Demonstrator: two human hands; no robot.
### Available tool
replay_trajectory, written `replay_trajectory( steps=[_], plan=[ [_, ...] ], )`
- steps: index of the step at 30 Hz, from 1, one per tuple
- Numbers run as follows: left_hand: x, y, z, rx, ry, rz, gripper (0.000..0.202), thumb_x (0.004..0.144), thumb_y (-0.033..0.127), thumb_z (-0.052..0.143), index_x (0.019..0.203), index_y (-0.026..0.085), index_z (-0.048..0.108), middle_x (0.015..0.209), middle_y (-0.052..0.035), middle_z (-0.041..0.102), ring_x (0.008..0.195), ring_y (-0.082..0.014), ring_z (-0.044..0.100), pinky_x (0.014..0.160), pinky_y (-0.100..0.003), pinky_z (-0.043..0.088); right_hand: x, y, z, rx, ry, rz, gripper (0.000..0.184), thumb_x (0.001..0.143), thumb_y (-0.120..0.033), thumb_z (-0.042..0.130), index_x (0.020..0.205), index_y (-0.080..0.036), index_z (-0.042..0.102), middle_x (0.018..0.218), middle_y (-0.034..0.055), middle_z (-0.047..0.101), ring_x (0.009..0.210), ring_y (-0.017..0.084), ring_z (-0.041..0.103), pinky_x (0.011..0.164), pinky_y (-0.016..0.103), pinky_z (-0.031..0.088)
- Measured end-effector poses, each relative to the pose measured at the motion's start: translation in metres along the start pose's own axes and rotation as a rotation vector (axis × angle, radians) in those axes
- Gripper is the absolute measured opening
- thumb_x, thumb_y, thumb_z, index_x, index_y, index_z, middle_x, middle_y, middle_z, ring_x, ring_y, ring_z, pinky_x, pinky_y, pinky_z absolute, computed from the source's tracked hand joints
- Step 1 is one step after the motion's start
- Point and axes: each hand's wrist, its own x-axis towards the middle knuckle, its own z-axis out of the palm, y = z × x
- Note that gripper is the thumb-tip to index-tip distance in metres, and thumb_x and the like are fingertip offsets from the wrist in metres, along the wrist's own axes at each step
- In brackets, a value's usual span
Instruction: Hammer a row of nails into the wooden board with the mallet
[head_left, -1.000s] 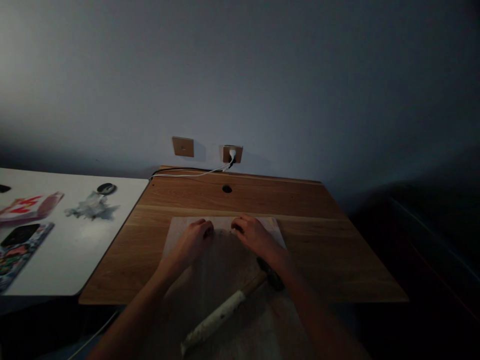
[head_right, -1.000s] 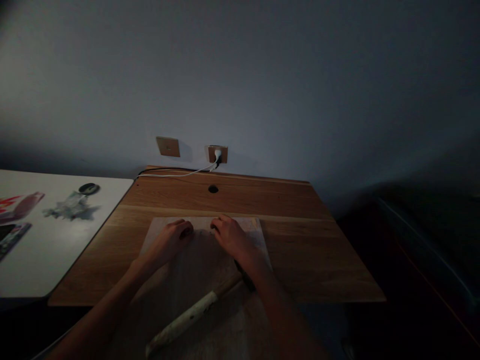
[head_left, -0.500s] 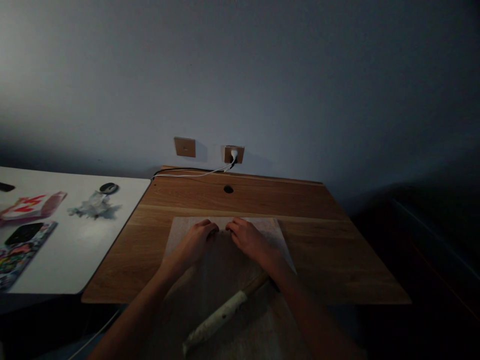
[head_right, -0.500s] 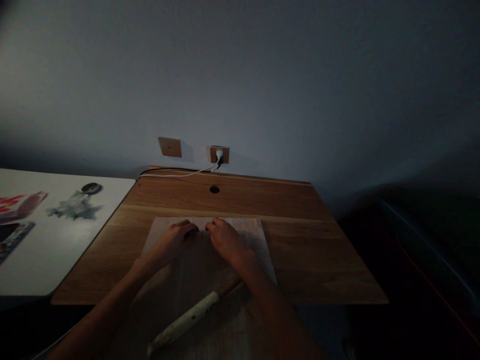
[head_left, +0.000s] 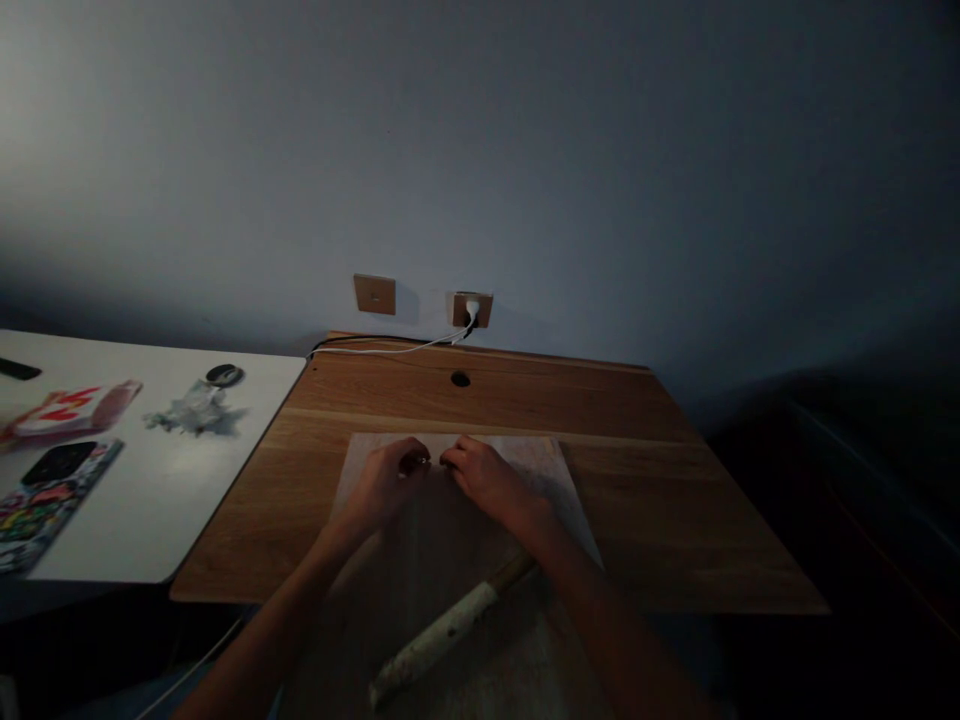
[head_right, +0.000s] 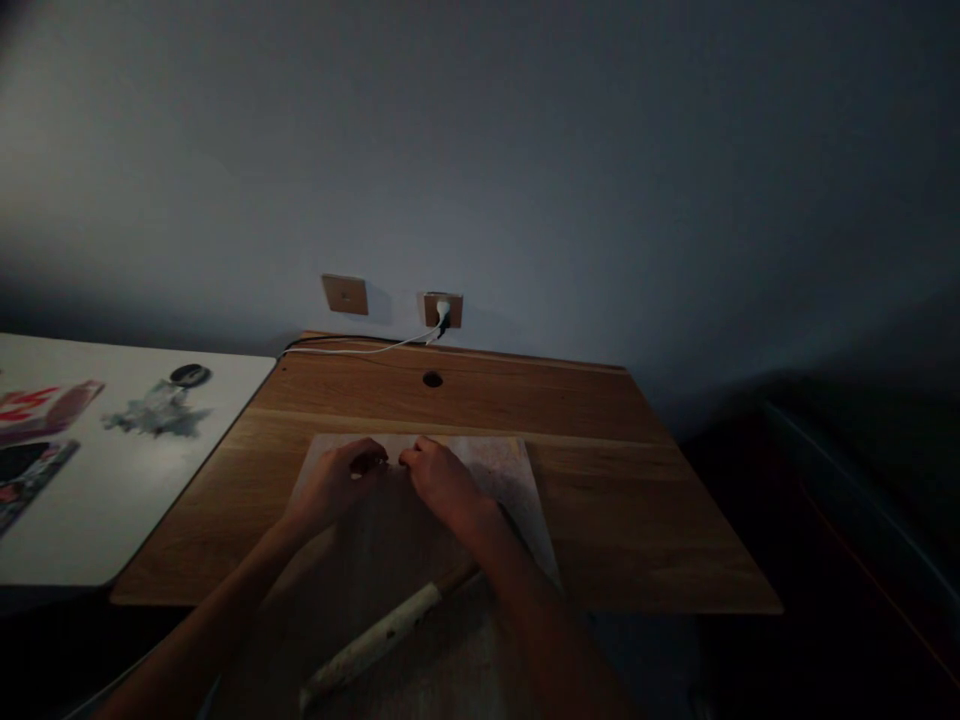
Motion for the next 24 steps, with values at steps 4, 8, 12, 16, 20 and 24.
replay_trajectory(
  steps=[4,8,12,16,20,24],
  plan=[
    [-0.013,-0.005,-0.004,-0.382,-0.003,-0.121,0.009,0.074,0.025,0.068,0.078,0.017,0.066,0.072,-0.0002,0.066,0.068,-0.0152,0.061,0.065,-0.025,0.045,0.003,-0.002,0.000,-0.051,-0.014,0.001,0.025,0.100,-0.010,0.048,0.103,-0.015,0.072,0.103,0.0103,0.068,0.093,0.018,0.065,0.080,0.026,0.047],
    [-0.028,-0.002,-0.007,-0.626,0.008,-0.248,0.019,0.070,0.030,0.079,0.077,0.016,0.068,0.073,-0.0002,0.068,0.071,-0.0131,0.062,0.067,-0.022,0.046,0.004,-0.003,-0.002,-0.081,-0.029,-0.046,0.025,0.098,-0.007,0.048,0.103,-0.014,0.072,0.106,0.0116,0.068,0.095,0.020,0.064,0.079,0.027,0.047],
    [-0.040,0.004,-0.006,-0.819,0.043,-0.377,0.025,0.062,0.027,0.088,0.079,0.015,0.073,0.079,-0.0029,0.073,0.075,-0.0137,0.066,0.070,-0.021,0.049,0.002,-0.004,-0.004,-0.101,-0.034,-0.081,0.026,0.098,-0.007,0.049,0.106,-0.015,0.072,0.107,0.0120,0.069,0.099,0.021,0.064,0.082,0.027,0.047],
    [-0.050,0.012,-0.002,-1.029,0.043,-0.503,0.026,0.064,0.020,0.088,0.085,0.014,0.077,0.090,-0.0067,0.077,0.084,-0.0164,0.071,0.076,-0.021,0.053,0.002,-0.003,-0.005,-0.109,-0.038,-0.099,0.026,0.097,-0.006,0.049,0.107,-0.016,0.072,0.110,0.0120,0.069,0.102,0.021,0.063,0.084,0.027,0.046],
    [-0.058,0.020,0.005,-1.169,0.085,-0.610,0.020,0.072,0.008,0.078,0.090,0.013,0.078,0.103,-0.0100,0.078,0.098,-0.0184,0.073,0.087,-0.021,0.055,0.004,-0.005,-0.007,-0.117,-0.042,-0.092,0.025,0.097,-0.006,0.050,0.106,-0.015,0.072,0.108,0.0122,0.070,0.100,0.021,0.064,0.084,0.027,0.046],
    [-0.066,0.024,0.011,-1.248,0.131,-0.660,0.016,0.081,0.011,0.070,0.095,0.011,0.077,0.110,-0.0132,0.077,0.105,-0.0191,0.072,0.094,-0.021,0.055,0.006,-0.007,-0.007,-0.119,-0.049,-0.068,0.024,0.097,-0.008,0.050,0.102,-0.014,0.073,0.104,0.0119,0.071,0.095,0.021,0.066,0.079,0.027,0.047]
  ],
)
